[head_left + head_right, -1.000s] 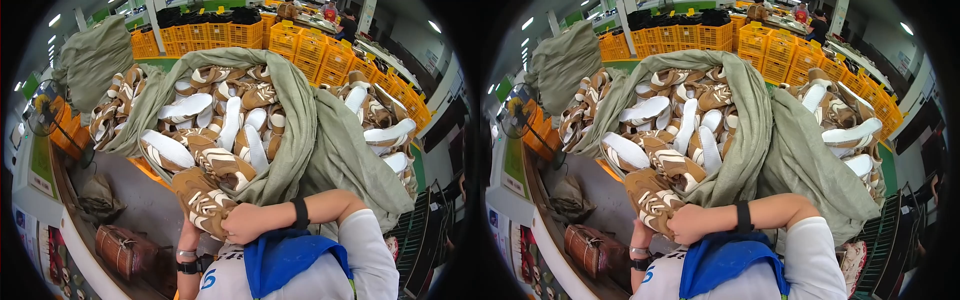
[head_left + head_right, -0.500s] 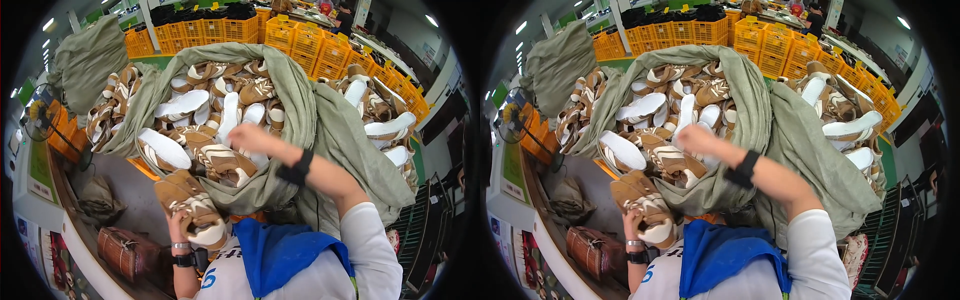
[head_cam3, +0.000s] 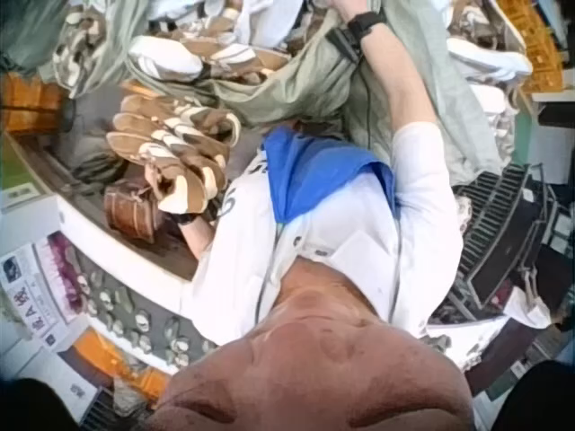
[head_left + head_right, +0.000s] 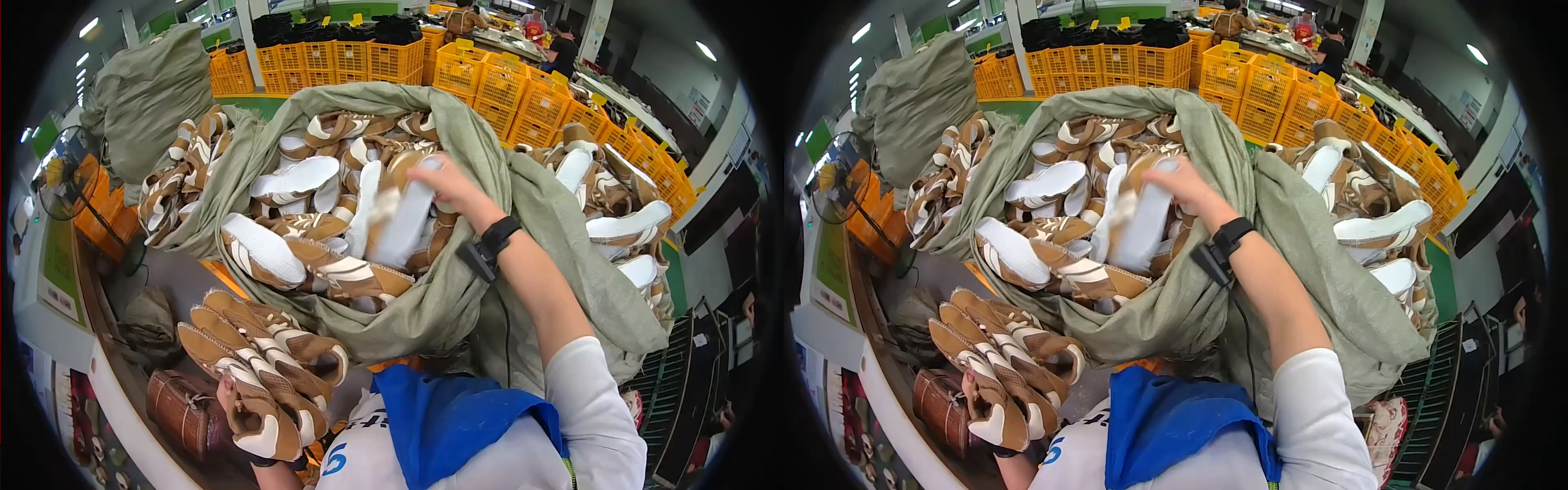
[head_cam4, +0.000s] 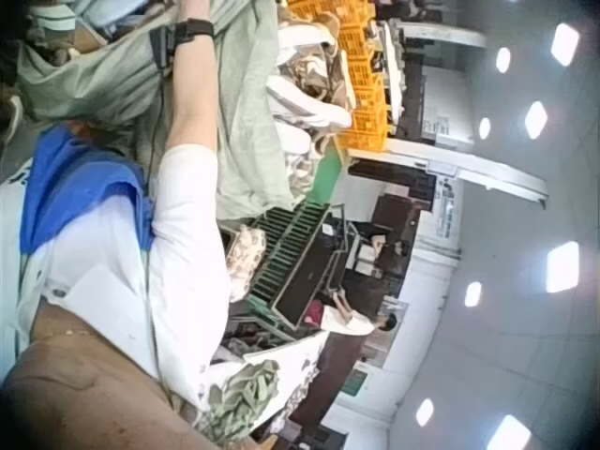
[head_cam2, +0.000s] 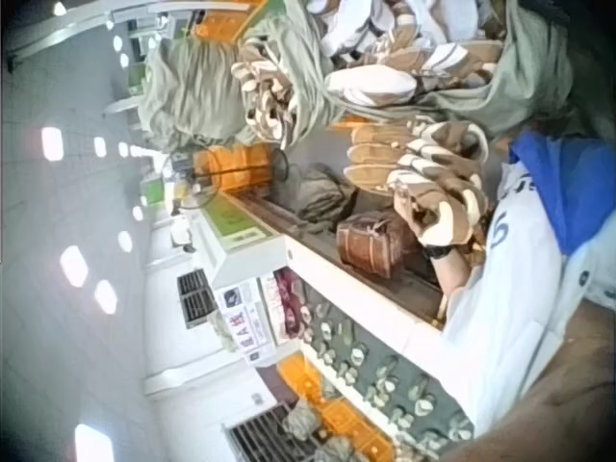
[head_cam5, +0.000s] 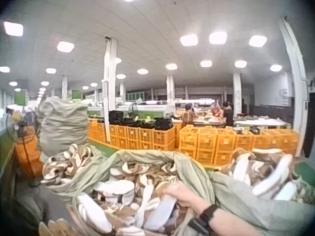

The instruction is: Picking up shoes from a large bag and placing them onto lasts on a conveyor table in a factory setting.

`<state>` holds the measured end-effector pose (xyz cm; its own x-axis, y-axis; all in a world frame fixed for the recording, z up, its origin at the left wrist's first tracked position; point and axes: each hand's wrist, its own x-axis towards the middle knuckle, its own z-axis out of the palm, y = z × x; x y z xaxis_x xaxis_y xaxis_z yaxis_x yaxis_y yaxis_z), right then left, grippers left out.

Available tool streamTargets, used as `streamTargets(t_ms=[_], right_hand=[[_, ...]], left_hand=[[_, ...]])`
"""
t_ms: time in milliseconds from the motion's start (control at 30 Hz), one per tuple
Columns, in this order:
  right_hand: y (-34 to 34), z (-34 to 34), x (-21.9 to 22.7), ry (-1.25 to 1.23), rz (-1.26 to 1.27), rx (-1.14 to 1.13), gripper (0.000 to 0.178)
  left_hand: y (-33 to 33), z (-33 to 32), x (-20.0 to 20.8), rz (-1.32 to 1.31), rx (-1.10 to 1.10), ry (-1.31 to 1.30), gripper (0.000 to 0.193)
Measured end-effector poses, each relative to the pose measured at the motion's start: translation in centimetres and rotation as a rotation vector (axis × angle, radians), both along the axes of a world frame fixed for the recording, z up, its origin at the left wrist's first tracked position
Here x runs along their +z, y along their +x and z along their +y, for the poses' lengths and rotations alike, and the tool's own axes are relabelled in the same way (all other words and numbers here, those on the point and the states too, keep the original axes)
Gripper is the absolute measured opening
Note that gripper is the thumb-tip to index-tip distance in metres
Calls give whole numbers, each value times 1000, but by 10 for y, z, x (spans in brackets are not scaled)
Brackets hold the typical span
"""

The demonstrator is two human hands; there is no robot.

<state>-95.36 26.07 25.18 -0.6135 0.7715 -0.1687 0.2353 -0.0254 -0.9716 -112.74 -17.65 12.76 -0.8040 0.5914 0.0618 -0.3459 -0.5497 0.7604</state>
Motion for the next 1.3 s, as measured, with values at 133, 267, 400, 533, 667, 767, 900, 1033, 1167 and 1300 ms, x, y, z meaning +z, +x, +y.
streamTargets(t_ms=[133,267,400,533,667,767,900,1033,1167,1300], right_hand=[[25,34,12,6,220,-165,63],[25,21,17,-67,365,-254,56],[21,22,8,-176,539,-229,50],[2,14,-9,118,561,-260,56],[-1,9,-28,1534,-204,583,57],[2,1,-44,1338,-635,814,53],[-20,15,-46,702,-253,445,28],[-63,25,-16,132,-485,369,53],[-98,36,-66,588,-723,213,85],[-112,95,-147,661,-561,-49,88]], left_hand=[[-3,14,3,-122,-254,29,31],[11,18,12,38,-14,-168,25],[8,26,31,-338,-241,-175,18],[7,24,33,-336,-281,-171,19],[8,9,20,-124,-142,-191,19],[1,-3,13,-265,-164,-127,18],[11,2,24,-329,88,-244,16],[-8,-30,-18,-205,11,-180,15],[-5,-16,-2,-417,-54,-130,16],[0,-12,-5,-407,-29,-216,16]])
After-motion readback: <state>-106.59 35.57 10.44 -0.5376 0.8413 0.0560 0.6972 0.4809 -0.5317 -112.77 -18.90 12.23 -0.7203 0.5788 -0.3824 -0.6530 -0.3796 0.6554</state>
